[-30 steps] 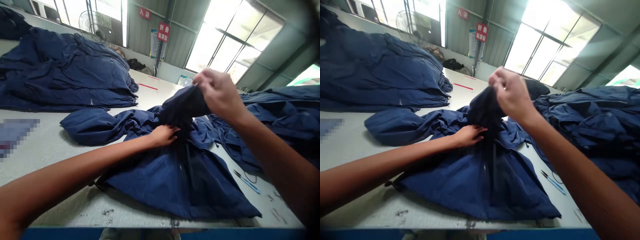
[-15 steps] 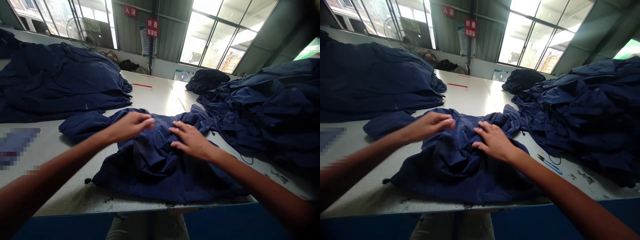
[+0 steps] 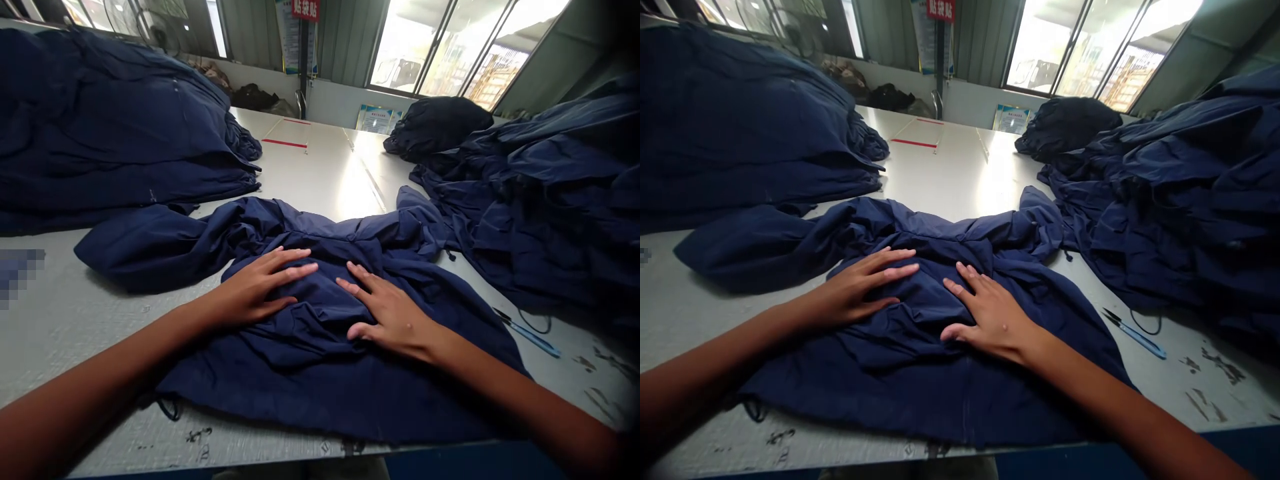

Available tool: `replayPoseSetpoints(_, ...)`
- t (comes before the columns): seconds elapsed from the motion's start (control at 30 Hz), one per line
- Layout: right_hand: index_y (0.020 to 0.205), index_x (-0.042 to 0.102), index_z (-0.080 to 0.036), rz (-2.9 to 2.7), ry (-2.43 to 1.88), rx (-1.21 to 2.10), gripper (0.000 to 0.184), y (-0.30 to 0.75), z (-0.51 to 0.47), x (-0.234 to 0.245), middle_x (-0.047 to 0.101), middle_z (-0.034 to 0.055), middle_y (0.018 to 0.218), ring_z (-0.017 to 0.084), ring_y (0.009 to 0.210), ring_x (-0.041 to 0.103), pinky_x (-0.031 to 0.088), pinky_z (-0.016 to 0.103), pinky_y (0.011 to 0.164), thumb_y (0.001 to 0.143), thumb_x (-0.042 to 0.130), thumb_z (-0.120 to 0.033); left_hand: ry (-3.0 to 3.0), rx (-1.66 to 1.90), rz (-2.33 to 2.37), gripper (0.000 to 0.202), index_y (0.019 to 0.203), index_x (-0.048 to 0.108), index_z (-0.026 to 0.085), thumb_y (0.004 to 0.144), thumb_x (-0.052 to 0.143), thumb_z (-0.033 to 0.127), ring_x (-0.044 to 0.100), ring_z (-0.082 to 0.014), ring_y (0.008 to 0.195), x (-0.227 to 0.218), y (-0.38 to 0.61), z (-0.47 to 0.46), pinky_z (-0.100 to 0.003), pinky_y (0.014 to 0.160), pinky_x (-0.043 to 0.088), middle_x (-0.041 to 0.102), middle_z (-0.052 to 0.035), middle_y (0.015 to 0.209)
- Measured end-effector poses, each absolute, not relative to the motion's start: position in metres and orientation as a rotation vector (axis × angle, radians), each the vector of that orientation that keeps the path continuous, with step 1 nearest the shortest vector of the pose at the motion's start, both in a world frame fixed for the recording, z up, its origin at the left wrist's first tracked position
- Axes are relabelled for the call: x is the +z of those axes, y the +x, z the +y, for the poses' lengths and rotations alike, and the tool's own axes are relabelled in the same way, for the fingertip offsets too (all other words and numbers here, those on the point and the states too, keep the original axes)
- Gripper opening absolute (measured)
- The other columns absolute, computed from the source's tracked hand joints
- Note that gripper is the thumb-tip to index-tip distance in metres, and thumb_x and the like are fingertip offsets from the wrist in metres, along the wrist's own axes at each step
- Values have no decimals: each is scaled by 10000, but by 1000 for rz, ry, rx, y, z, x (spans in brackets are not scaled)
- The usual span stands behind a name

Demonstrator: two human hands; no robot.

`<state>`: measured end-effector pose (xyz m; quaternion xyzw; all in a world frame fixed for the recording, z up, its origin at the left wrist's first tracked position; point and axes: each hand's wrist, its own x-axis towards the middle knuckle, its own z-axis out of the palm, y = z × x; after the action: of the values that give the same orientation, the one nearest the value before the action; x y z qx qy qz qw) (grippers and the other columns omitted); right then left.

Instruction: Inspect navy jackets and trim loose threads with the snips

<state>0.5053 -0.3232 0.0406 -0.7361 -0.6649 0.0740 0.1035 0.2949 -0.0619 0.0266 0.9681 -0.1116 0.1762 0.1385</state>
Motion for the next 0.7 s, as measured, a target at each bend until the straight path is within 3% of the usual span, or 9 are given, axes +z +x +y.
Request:
replayPoseSetpoints(0.07,1516,626,-231,-1993,-2115,64,749,507,-316,59,520,188,1634,387,1410,599,531,583,1122,1001,512,-764,2784,564,-429,440,1471,647,328,1065,569,177,440,-261,1567,31,296,-65,-517,1307,350,487,-77,1680)
replayPoseSetpoints(0.13,1459,664,-192,-2078,-2006,-66,671,513,-305,71,639,189,1507,359,1298,674,567,551,1067,1036,522,-694,2751,491,-523,386,1223,781,277,1014,537,64,550,-259,1481,32,298,-63,-473,1240,456,659,-54,1525)
replayPoseSetpoints(0.23,1552,556,-156,-2288,-1794,-59,824,527,-287,63,633,202,1515,364,1417,596,499,556,1165,950,669,-708,2705,328,-486,398,1143,786,216,958,499,13,667,-244,1349,32,297,-55,-405,1150,546,792,-54,1302)
replayPoseSetpoints(0.37,1626,432,-125,-2269,-1693,45,1036,538,-277,29,534,215,1617,358,1556,444,365,578,1280,873,693,-786,2692,263,-292,417,1271,761,212,1002,481,60,690,-217,1319,33,293,-44,-355,1139,549,775,-80,1336)
replayPoseSetpoints(0.43,1641,401,-119,-2250,-1672,52,1042,539,-278,21,519,213,1629,355,1568,425,332,585,1297,888,676,-785,2688,259,-271,408,1220,776,207,1004,464,56,689,-213,1319,33,293,-42,-346,1141,543,779,-82,1320)
replayPoseSetpoints(0.5,1607,457,-133,-2229,-1621,5,972,538,-281,21,573,210,1578,357,1518,490,359,586,1273,905,675,-768,2688,265,-257,396,1151,784,203,991,459,43,686,-219,1320,31,294,-41,-345,1136,540,786,-83,1297)
replayPoseSetpoints(0.63,1329,678,-145,-2172,-1339,-157,676,533,-289,33,754,175,1253,301,1147,719,559,481,987,949,683,-704,2637,319,-240,314,1113,765,210,1022,492,83,682,-220,1310,28,294,-43,-320,1107,542,773,-93,1294)
replayPoseSetpoints(0.7,1203,710,-150,-2196,-1160,-194,592,526,-294,37,786,135,1090,243,949,743,570,398,802,987,636,-696,2571,384,-243,332,1201,733,225,1042,476,86,678,-210,1297,32,291,-47,-317,1107,533,759,-89,1291)
